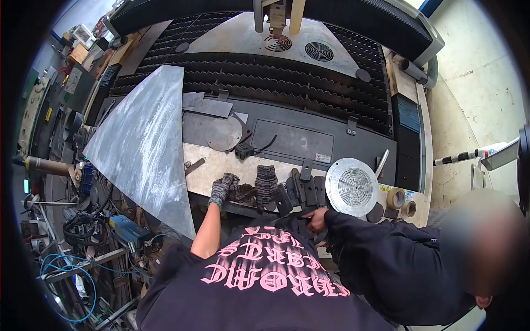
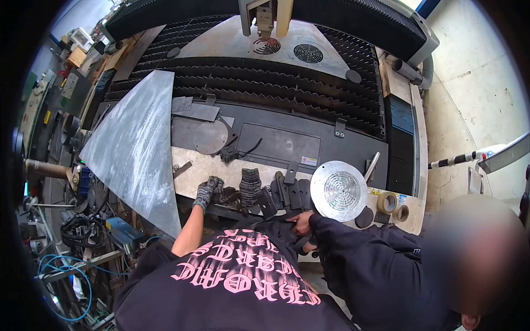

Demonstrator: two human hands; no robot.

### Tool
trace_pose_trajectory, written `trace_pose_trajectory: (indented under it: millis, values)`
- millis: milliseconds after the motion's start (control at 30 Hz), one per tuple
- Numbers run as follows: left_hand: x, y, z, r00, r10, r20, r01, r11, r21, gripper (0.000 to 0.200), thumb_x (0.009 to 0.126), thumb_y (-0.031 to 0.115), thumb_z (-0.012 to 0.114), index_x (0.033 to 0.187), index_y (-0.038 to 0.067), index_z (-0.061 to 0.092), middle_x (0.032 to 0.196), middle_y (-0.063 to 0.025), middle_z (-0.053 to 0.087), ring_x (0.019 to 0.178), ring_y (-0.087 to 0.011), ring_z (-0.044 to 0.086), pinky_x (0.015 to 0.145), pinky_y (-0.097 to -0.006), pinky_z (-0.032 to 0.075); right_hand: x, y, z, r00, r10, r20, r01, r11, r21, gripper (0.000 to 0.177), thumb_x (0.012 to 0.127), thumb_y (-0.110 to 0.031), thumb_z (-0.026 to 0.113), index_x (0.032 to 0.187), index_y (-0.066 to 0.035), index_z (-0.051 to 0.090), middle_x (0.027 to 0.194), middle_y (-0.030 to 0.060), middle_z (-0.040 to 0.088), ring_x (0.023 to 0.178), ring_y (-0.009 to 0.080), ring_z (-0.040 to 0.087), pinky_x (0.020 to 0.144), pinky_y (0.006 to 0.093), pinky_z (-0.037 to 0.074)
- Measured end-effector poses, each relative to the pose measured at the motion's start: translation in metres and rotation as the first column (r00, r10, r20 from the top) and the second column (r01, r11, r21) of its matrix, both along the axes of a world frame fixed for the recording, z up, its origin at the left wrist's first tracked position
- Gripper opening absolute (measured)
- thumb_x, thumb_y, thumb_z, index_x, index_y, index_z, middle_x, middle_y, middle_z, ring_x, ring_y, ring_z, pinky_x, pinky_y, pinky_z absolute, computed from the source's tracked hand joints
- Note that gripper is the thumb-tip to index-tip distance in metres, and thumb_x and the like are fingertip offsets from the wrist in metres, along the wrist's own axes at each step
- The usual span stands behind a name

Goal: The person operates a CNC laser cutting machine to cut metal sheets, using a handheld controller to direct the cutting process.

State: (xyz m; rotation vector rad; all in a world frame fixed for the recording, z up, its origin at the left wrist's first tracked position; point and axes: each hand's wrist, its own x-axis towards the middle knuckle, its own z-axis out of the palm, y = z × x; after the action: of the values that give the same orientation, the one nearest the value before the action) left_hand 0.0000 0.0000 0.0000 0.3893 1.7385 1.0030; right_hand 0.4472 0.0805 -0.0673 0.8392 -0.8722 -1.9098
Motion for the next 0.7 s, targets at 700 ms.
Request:
trace_pose_trajectory:
  millis: [700]
  values:
    - [-0.004, 0.001, -0.011, 0.990, 0.050, 0.128, -0.057, 0.997, 0.052, 0.038, 0.094, 0.035, 0.062, 0.098, -0.003, 0.066, 0.095, -0.0075, 0.070, 0.083, -0.0132, 0.066, 0.071, -0.0262, 0.051, -0.002, 0.000, 0.012, 0.997, -0.075, 0.006, 0.074, 0.996, 0.041, 0.057, 0.088, -0.060, 0.053, 0.090, -0.003, 0.047, 0.088, 0.0153, 0.054, 0.096, 0.0293, 0.052, 0.089, 0.0393, 0.039]
